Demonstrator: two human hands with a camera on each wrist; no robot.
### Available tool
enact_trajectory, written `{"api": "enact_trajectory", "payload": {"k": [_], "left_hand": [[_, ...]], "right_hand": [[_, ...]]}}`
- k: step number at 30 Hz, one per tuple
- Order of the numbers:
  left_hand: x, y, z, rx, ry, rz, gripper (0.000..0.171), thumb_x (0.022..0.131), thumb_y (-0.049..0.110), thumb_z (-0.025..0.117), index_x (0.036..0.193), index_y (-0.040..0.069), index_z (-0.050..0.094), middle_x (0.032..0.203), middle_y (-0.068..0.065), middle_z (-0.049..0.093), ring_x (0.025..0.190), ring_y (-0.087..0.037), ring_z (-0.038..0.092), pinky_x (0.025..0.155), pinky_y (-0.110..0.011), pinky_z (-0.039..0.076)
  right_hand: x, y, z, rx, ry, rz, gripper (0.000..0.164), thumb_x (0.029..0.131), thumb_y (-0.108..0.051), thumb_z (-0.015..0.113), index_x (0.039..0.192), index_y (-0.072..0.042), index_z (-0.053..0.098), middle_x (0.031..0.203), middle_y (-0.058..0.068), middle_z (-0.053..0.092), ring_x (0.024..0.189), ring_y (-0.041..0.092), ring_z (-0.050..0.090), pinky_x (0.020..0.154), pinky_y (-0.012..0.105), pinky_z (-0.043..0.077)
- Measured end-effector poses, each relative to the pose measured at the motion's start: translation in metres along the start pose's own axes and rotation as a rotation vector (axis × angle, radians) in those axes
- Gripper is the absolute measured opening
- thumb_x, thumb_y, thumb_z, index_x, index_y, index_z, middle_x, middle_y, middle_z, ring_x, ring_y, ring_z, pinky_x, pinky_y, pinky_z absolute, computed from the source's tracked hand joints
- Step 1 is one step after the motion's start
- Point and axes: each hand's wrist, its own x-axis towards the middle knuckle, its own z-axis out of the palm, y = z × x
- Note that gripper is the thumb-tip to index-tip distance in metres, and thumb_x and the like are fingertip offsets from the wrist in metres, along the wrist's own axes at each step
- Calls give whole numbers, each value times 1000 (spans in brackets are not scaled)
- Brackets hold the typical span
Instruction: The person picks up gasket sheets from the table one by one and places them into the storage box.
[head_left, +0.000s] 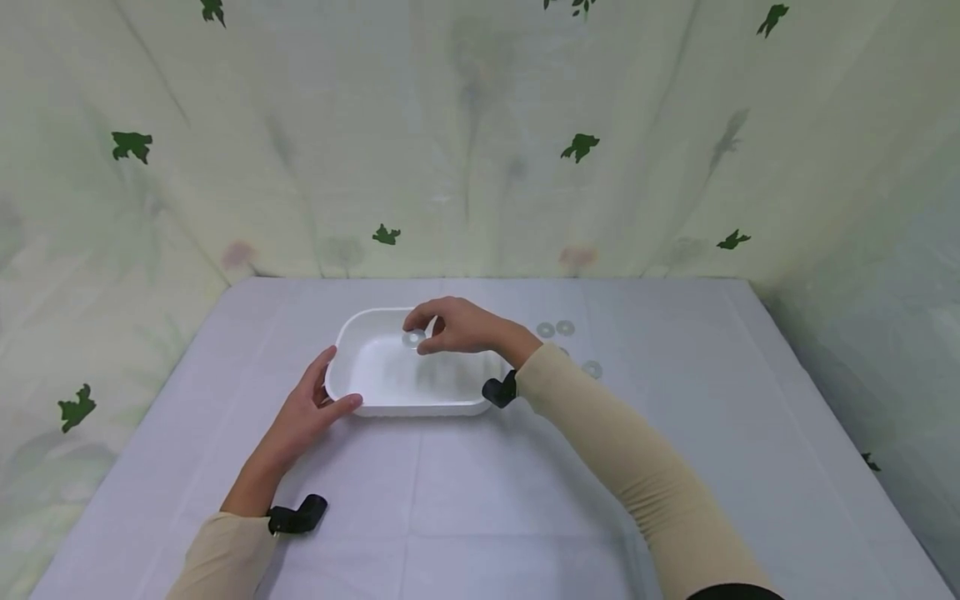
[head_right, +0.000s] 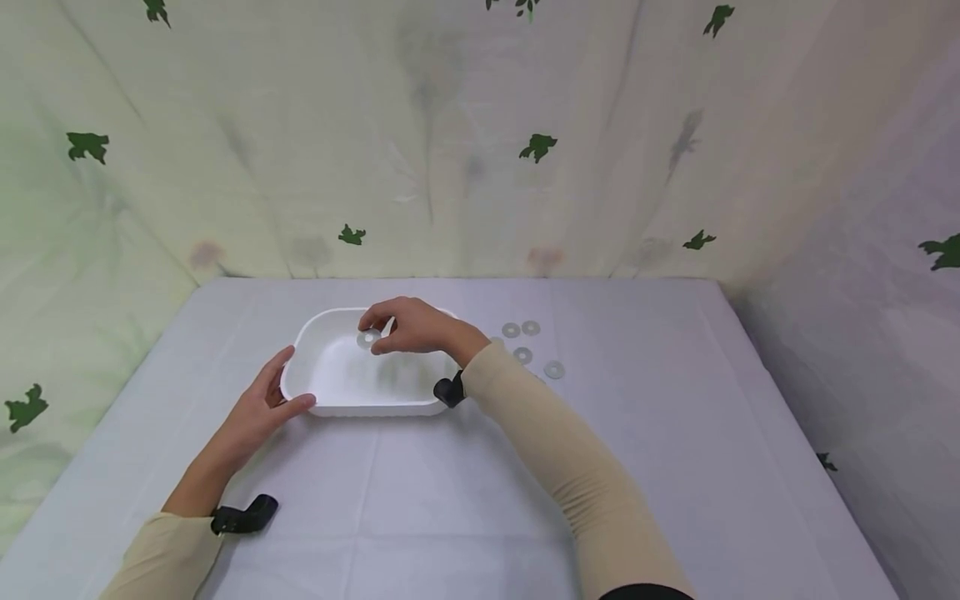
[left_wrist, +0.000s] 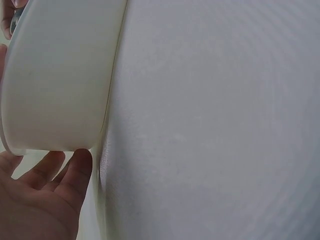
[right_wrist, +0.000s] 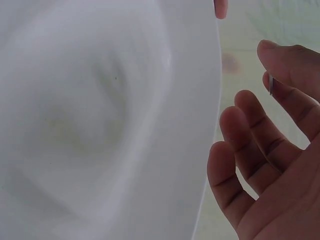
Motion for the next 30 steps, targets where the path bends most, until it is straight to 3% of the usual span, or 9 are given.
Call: {"api": "enact_trajectory", "payload": {"k": [10,19,30], "left_hand": [[0,-1,0,-24,-2,10,97,93,34,69,161,22,1,168,-15,12,149,-43,29,83,1,34],[0,-1,0,-5,0,2,97,93,36,69,161,23,1,168,-14,14,148,-42,31,85,-1,35],[1,-3,0,-31,0,26,98,93,34,70,161,19,2,167,-16,13,148,-43,31,83,2,34]], "right_hand": [[1,-1,1,4,-1,15,37,91,-17,71,128,-16,65,125,2,64,108,19,60,90,24,50],[-1,3,1,15,44,18,47,92,-17,69,138,-22,58,145,5,51,105,20,65,87,26,52],[-38,20,-15,-79,73,1,40,94,-13,65,133,-22,61,143,2,51,102,20,65,90,31,52]]}}
